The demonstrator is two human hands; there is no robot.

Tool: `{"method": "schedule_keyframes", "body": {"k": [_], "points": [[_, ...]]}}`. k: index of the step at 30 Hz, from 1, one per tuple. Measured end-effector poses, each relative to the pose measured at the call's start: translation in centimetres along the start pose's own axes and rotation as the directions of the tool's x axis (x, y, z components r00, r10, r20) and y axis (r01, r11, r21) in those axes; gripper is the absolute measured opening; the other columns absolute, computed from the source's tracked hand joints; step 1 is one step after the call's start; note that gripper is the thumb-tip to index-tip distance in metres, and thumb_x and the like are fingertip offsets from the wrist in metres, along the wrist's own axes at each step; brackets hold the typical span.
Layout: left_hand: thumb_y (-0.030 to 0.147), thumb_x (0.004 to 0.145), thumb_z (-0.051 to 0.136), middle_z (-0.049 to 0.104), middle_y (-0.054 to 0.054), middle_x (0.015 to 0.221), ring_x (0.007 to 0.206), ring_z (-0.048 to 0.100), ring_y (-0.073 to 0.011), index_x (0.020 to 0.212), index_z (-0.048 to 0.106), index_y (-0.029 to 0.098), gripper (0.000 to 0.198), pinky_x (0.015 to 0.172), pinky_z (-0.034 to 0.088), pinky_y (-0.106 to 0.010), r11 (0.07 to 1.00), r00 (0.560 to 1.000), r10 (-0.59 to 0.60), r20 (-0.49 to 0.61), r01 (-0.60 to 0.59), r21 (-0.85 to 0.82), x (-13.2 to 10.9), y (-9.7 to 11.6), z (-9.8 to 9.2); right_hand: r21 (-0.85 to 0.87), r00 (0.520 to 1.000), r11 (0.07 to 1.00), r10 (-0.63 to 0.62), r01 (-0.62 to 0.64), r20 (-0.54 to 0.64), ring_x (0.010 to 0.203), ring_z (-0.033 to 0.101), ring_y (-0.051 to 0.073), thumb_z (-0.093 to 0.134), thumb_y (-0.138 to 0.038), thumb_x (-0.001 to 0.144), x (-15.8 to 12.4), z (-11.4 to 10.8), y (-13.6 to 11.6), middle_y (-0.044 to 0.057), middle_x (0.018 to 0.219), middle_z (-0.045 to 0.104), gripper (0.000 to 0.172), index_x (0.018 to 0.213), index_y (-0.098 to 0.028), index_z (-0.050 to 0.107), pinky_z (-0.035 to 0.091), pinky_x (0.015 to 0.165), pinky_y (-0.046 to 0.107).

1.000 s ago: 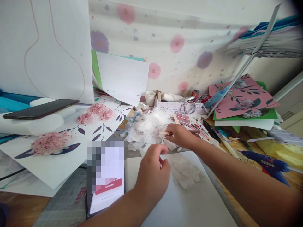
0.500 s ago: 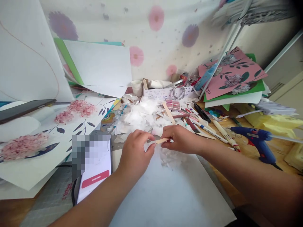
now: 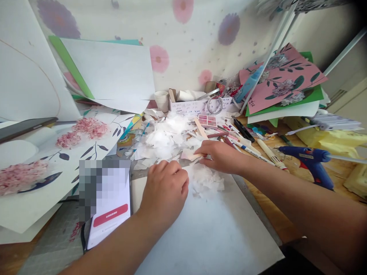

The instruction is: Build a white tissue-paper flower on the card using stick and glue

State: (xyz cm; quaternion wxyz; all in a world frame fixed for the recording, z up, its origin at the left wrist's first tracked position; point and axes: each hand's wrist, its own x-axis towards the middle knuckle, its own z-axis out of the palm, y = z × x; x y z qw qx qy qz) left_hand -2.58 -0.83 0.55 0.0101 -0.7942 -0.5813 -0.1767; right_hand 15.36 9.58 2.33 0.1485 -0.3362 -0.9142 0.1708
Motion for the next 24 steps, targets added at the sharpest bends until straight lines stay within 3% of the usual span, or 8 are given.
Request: {"method": "schedule_keyframes", "body": {"k": [3, 6, 8, 12, 16, 24], "points": [[0.011, 0.078, 0.048, 0.056, 0.001, 0.072, 0.075, 0.049, -0.0176, 0.066, 0.057, 0.021, 0.018, 0.069, 0.033, -0.034, 0.996, 0.995, -0.002, 0.099, 0.011, -0.091, -0.1, 0.3, 0.3, 0.068, 0.997, 0.997, 0.04, -0.036, -0.065, 0.076, 0.052, 0.016, 0.05, -0.02, 0.087, -0.2, -0.6, 0.2, 0.005, 0.079, 0.055, 0.02, 0.079, -0.013, 0.067, 0.038, 0.069, 0.025], [0.011, 0.077, 0.05, 0.057, 0.002, 0.07, 0.071, 0.05, -0.0157, 0.065, 0.056, 0.021, 0.016, 0.065, 0.034, -0.03, 0.975, 0.987, -0.061, 0.147, 0.091, -0.203, 0.1, 0.2, 0.7, 0.303, 0.988, 0.951, 0.101, -0.061, -0.118, 0.076, 0.053, 0.014, 0.038, -0.032, 0.094, -0.6, -0.9, -0.7, 0.004, 0.078, 0.057, 0.038, 0.078, -0.013, 0.067, 0.04, 0.069, 0.025], [0.011, 0.077, 0.051, 0.057, 0.003, 0.07, 0.069, 0.05, -0.0145, 0.066, 0.056, 0.021, 0.015, 0.063, 0.034, -0.028, 0.954, 0.981, -0.102, 0.165, 0.143, -0.265, 0.4, 0.2, 1.0, 0.429, 0.978, 0.897, 0.171, -0.104, -0.12, 0.07, 0.052, 0.014, 0.039, -0.036, 0.093, -0.8, -0.7, -1.6, 0.003, 0.072, 0.057, 0.039, 0.078, -0.014, 0.067, 0.039, 0.064, 0.024], [0.014, 0.078, 0.054, 0.058, 0.003, 0.071, 0.069, 0.051, -0.0141, 0.068, 0.059, 0.021, 0.013, 0.063, 0.035, -0.027, 0.942, 0.978, -0.112, 0.178, 0.162, -0.294, 0.6, 0.4, 1.6, 0.521, 0.963, 0.837, 0.251, -0.165, -0.099, 0.059, 0.049, 0.011, 0.043, -0.033, 0.091, -1.0, 0.3, -2.5, -0.001, 0.062, 0.052, 0.03, 0.078, -0.013, 0.062, 0.037, 0.055, 0.022], [0.016, 0.079, 0.055, 0.058, 0.002, 0.072, 0.072, 0.051, -0.0153, 0.069, 0.061, 0.021, 0.013, 0.066, 0.036, -0.028, 0.95, 0.979, -0.08, 0.189, 0.132, -0.282, 0.5, 0.5, 1.7, 0.546, 0.973, 0.812, 0.228, -0.208, 0.031, 0.058, 0.05, 0.011, 0.043, -0.034, 0.091, -0.9, 0.8, -2.4, 0.0, 0.061, 0.053, 0.031, 0.074, -0.013, 0.059, 0.038, 0.055, 0.022], [0.017, 0.08, 0.056, 0.059, 0.001, 0.08, 0.079, 0.052, -0.0173, 0.076, 0.066, 0.024, 0.014, 0.072, 0.039, -0.031, 0.957, 0.972, -0.031, 0.235, 0.097, -0.274, 0.5, 0.5, 1.5, 0.402, 0.946, 0.864, 0.22, -0.302, 0.237, 0.059, 0.052, 0.012, 0.045, -0.032, 0.091, -1.3, 1.1, -2.4, 0.001, 0.063, 0.058, 0.027, 0.076, -0.014, 0.06, 0.036, 0.053, 0.021]]}}
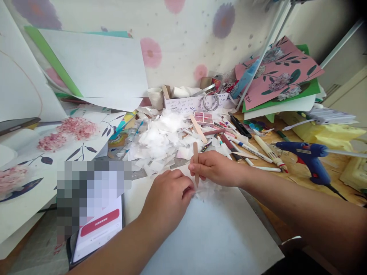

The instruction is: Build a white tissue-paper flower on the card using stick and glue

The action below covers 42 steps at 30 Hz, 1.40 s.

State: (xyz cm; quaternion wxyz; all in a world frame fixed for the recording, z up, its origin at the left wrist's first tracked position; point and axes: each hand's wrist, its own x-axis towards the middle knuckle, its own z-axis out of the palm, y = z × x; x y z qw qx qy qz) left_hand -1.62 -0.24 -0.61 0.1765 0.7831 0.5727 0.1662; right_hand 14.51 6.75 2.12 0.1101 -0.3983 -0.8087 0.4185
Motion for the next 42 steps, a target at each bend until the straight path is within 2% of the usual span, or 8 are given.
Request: {"method": "schedule_keyframes", "body": {"k": [5, 14, 21, 25, 29, 33, 38, 42], "points": [[0.013, 0.079, 0.051, 0.059, 0.001, 0.081, 0.08, 0.052, -0.0175, 0.079, 0.064, 0.024, 0.017, 0.073, 0.039, -0.032, 1.0, 1.0, 0.005, 0.017, -0.004, -0.018, -0.4, 0.1, -0.1, -0.096, 0.999, 0.995, -0.023, 0.026, 0.033, 0.06, 0.051, 0.011, 0.047, -0.03, 0.091, -0.6, 0.1, -0.1, 0.001, 0.066, 0.061, 0.027, 0.073, -0.015, 0.06, 0.034, 0.054, 0.021], [0.017, 0.076, 0.052, 0.056, 0.001, 0.082, 0.081, 0.051, -0.0193, 0.085, 0.057, 0.023, 0.012, 0.07, 0.04, -0.033, 0.987, 0.994, -0.105, 0.007, 0.105, -0.125, -0.6, 0.1, -0.1, -0.238, 0.967, 0.939, -0.224, 0.248, 0.122, 0.066, 0.051, 0.012, 0.047, -0.027, 0.091, -1.9, -0.4, -0.6, 0.002, 0.073, 0.06, 0.025, 0.075, -0.015, 0.062, 0.036, 0.061, 0.023], [0.012, 0.075, 0.052, 0.058, 0.003, 0.09, 0.086, 0.053, -0.0179, 0.085, 0.065, 0.03, 0.024, 0.077, 0.042, -0.032, 0.985, 0.998, -0.031, 0.051, 0.04, -0.168, -0.7, 0.0, 0.0, 0.15, 0.936, 0.952, -0.221, 0.269, -0.272, 0.061, 0.052, 0.01, 0.048, -0.031, 0.091, -2.5, -1.8, 0.5, 0.001, 0.067, 0.056, 0.028, 0.073, -0.013, 0.061, 0.039, 0.056, 0.021], [0.006, 0.073, 0.049, 0.059, 0.003, 0.083, 0.081, 0.054, -0.0158, 0.078, 0.067, 0.028, 0.028, 0.075, 0.041, -0.03, 0.991, 0.999, -0.002, 0.054, 0.009, -0.137, -0.7, 0.1, -0.2, 0.161, 0.967, 0.962, -0.197, 0.222, -0.159, 0.067, 0.054, 0.012, 0.05, -0.028, 0.089, -2.9, -1.4, 0.8, 0.004, 0.078, 0.061, 0.028, 0.071, -0.013, 0.064, 0.041, 0.059, 0.023], [0.005, 0.073, 0.047, 0.06, 0.002, 0.082, 0.08, 0.054, -0.0158, 0.079, 0.068, 0.028, 0.031, 0.075, 0.041, -0.031, 0.994, 0.998, 0.016, 0.052, -0.011, -0.107, -0.8, 0.2, -0.2, 0.074, 0.959, 0.969, -0.218, 0.234, -0.182, 0.07, 0.053, 0.013, 0.049, -0.03, 0.091, -3.2, -1.4, 0.9, 0.004, 0.078, 0.061, 0.029, 0.071, -0.014, 0.063, 0.04, 0.061, 0.024], [0.003, 0.072, 0.046, 0.061, 0.002, 0.079, 0.077, 0.054, -0.0154, 0.078, 0.069, 0.027, 0.034, 0.074, 0.04, -0.03, 0.995, 0.999, 0.025, 0.042, -0.02, -0.101, -1.0, 0.4, -0.4, -0.295, 0.909, 0.924, -0.325, 0.245, -0.263, 0.066, 0.046, 0.014, 0.039, -0.03, 0.094, -2.1, -2.6, 1.3, 0.001, 0.068, 0.049, 0.033, 0.066, -0.016, 0.049, 0.036, 0.061, 0.026], [0.002, 0.073, 0.044, 0.061, 0.002, 0.078, 0.076, 0.054, -0.0158, 0.076, 0.068, 0.026, 0.035, 0.075, 0.04, -0.032, 0.995, 0.999, 0.037, 0.029, -0.034, -0.09, -1.2, 0.6, -0.5, -0.522, 0.974, 0.84, -0.213, 0.145, -0.072, 0.082, 0.053, 0.016, 0.042, -0.014, 0.09, 0.8, -2.8, 1.3, 0.005, 0.089, 0.057, 0.018, 0.092, -0.017, 0.059, 0.037, 0.07, 0.025], [0.004, 0.073, 0.045, 0.061, 0.001, 0.079, 0.077, 0.053, -0.0174, 0.077, 0.068, 0.027, 0.033, 0.075, 0.039, -0.035, 0.997, 0.999, 0.043, 0.027, -0.042, -0.064, -1.3, 0.5, -0.5, -0.578, 0.989, 0.812, -0.141, 0.087, -0.048, 0.078, 0.055, 0.02, 0.06, -0.017, 0.074, 2.6, -2.1, 0.7, 0.007, 0.086, 0.058, 0.008, 0.081, -0.015, 0.063, 0.035, 0.064, 0.026]]}}
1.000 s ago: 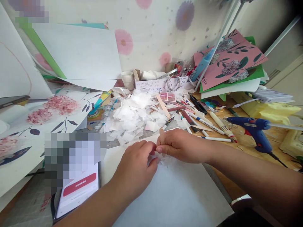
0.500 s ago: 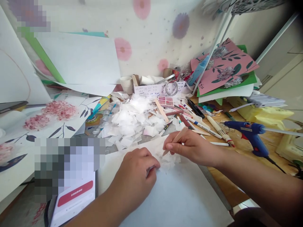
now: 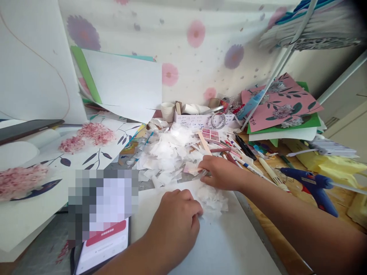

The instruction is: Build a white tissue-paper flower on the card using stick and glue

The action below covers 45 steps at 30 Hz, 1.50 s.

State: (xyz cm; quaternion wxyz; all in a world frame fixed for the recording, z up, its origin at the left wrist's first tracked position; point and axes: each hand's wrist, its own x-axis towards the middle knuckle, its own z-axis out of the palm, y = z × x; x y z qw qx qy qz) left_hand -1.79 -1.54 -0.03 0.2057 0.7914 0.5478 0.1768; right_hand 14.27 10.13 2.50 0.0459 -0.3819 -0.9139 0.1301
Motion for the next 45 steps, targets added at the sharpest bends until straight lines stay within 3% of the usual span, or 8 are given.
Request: {"method": "schedule_keyframes", "body": {"k": [5, 12, 18, 27, 34, 38, 42, 45], "points": [[0.005, 0.073, 0.045, 0.06, 0.0, 0.078, 0.077, 0.053, -0.0182, 0.076, 0.068, 0.027, 0.032, 0.075, 0.039, -0.035, 1.0, 1.0, 0.0, 0.005, 0.0, 0.011, -0.1, -0.1, 0.0, 0.025, 0.997, 0.997, 0.079, -0.079, 0.022, 0.064, 0.052, 0.015, 0.059, -0.014, 0.07, 0.9, 0.1, 0.0, 0.004, 0.074, 0.058, 0.006, 0.065, -0.016, 0.061, 0.028, 0.053, 0.023], [0.007, 0.075, 0.046, 0.06, 0.001, 0.077, 0.075, 0.053, -0.0167, 0.075, 0.067, 0.025, 0.028, 0.074, 0.038, -0.033, 1.0, 1.0, 0.005, 0.0, -0.005, -0.022, 0.0, -0.1, 0.0, 0.151, 0.998, 0.988, -0.019, 0.028, -0.06, 0.069, 0.05, 0.012, 0.058, -0.015, 0.078, -0.5, -0.8, -0.5, 0.0, 0.073, 0.053, 0.007, 0.072, -0.014, 0.06, 0.035, 0.062, 0.021], [0.017, 0.077, 0.052, 0.059, 0.002, 0.074, 0.072, 0.053, -0.0156, 0.071, 0.067, 0.025, 0.018, 0.07, 0.038, -0.031, 0.999, 0.999, -0.025, 0.031, 0.026, -0.033, 0.3, 0.1, -0.1, 0.339, 0.965, 0.906, -0.258, 0.255, -0.039, 0.069, 0.049, 0.011, 0.06, -0.006, 0.077, -3.8, 0.0, -0.9, 0.0, 0.074, 0.052, 0.01, 0.076, -0.015, 0.065, 0.035, 0.06, 0.02], [0.017, 0.073, 0.058, 0.055, 0.001, 0.083, 0.075, 0.052, -0.0167, 0.084, 0.055, 0.022, 0.013, 0.063, 0.039, -0.028, 0.99, 0.988, -0.132, -0.075, 0.127, -0.064, 0.6, -0.3, 0.2, 0.355, 0.96, 0.905, -0.273, 0.237, 0.056, 0.064, 0.046, 0.008, 0.064, -0.004, 0.074, -4.4, 0.4, -0.4, -0.001, 0.072, 0.048, 0.012, 0.075, -0.015, 0.068, 0.033, 0.056, 0.018], [0.014, 0.08, 0.051, 0.054, 0.0, 0.078, 0.074, 0.051, -0.0152, 0.073, 0.062, 0.022, 0.015, 0.066, 0.04, -0.027, 0.999, 1.0, -0.019, -0.018, 0.018, -0.037, 1.1, -0.5, 0.8, 0.425, 0.97, 0.884, -0.239, 0.196, 0.049, 0.069, 0.049, 0.011, 0.061, -0.015, 0.081, -4.6, 0.2, -0.1, 0.001, 0.077, 0.05, 0.006, 0.082, -0.015, 0.068, 0.038, 0.063, 0.022], [0.013, 0.081, 0.05, 0.055, 0.0, 0.078, 0.073, 0.051, -0.015, 0.073, 0.063, 0.021, 0.017, 0.067, 0.041, -0.027, 0.999, 1.0, -0.01, -0.023, 0.009, -0.038, 1.2, -0.6, 0.8, 0.517, 0.976, 0.83, -0.153, 0.211, -0.153, 0.084, 0.053, 0.015, 0.039, -0.034, 0.096, -4.5, -0.4, 0.0, 0.004, 0.082, 0.053, 0.035, 0.088, -0.014, 0.067, 0.042, 0.075, 0.026], [0.013, 0.08, 0.051, 0.057, 0.0, 0.076, 0.075, 0.052, -0.0156, 0.073, 0.064, 0.021, 0.018, 0.069, 0.041, -0.028, 0.999, 1.0, -0.014, -0.008, 0.013, -0.053, 1.1, -0.4, 0.6, 0.523, 0.986, 0.849, 0.017, 0.075, -0.169, 0.067, 0.053, 0.013, 0.038, -0.038, 0.095, -4.3, -0.6, -1.1, 0.003, 0.072, 0.059, 0.038, 0.08, -0.014, 0.064, 0.04, 0.06, 0.023], [0.013, 0.08, 0.052, 0.058, 0.0, 0.077, 0.078, 0.053, -0.0163, 0.073, 0.064, 0.021, 0.017, 0.073, 0.042, -0.03, 0.998, 1.0, -0.016, -0.004, 0.015, -0.064, 1.0, -0.3, 0.6, 0.561, 0.992, 0.825, 0.008, 0.063, -0.123, 0.063, 0.051, 0.011, 0.042, -0.033, 0.094, -4.2, -0.3, -1.9, 0.001, 0.07, 0.057, 0.034, 0.073, -0.014, 0.061, 0.038, 0.058, 0.022]]}}
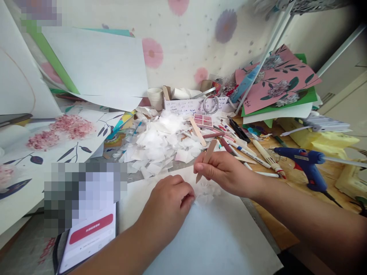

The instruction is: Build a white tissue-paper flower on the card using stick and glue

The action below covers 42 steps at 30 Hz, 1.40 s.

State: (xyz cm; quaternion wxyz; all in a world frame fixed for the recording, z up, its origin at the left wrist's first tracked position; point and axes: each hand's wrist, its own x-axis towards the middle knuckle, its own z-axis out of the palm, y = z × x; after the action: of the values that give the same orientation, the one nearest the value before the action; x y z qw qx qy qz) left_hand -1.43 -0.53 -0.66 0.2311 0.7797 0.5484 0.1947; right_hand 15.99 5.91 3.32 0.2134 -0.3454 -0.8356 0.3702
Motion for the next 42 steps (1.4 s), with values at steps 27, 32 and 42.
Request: {"method": "schedule_keyframes", "body": {"k": [27, 32, 42], "points": [[0.02, 0.075, 0.059, 0.057, -0.001, 0.085, 0.083, 0.053, -0.0197, 0.079, 0.064, 0.023, 0.007, 0.076, 0.043, -0.035, 0.998, 0.997, -0.059, 0.04, 0.06, -0.007, -0.1, 0.1, -0.2, 0.172, 0.988, 0.974, 0.134, -0.145, 0.074, 0.057, 0.049, 0.01, 0.045, -0.031, 0.09, -0.4, -0.4, 0.9, -0.001, 0.061, 0.053, 0.027, 0.074, -0.014, 0.059, 0.037, 0.053, 0.021], [0.017, 0.073, 0.059, 0.057, -0.001, 0.088, 0.085, 0.053, -0.0202, 0.082, 0.062, 0.023, 0.011, 0.078, 0.044, -0.035, 0.999, 0.999, -0.044, 0.018, 0.044, 0.0, -0.3, 0.2, -0.1, 0.151, 0.984, 0.978, 0.122, -0.141, 0.13, 0.06, 0.051, 0.01, 0.047, -0.031, 0.09, -1.2, 0.1, 1.2, 0.001, 0.065, 0.056, 0.028, 0.073, -0.014, 0.06, 0.038, 0.055, 0.021], [0.015, 0.071, 0.055, 0.058, 0.0, 0.086, 0.083, 0.054, -0.0203, 0.084, 0.053, 0.023, 0.015, 0.073, 0.042, -0.034, 0.997, 0.997, -0.071, 0.012, 0.071, -0.013, -0.6, 0.2, -0.2, 0.23, 0.997, 0.971, 0.053, -0.065, 0.06, 0.062, 0.053, 0.01, 0.047, -0.029, 0.091, -1.2, 0.9, 1.3, 0.001, 0.07, 0.057, 0.027, 0.074, -0.013, 0.062, 0.04, 0.058, 0.021]]}}
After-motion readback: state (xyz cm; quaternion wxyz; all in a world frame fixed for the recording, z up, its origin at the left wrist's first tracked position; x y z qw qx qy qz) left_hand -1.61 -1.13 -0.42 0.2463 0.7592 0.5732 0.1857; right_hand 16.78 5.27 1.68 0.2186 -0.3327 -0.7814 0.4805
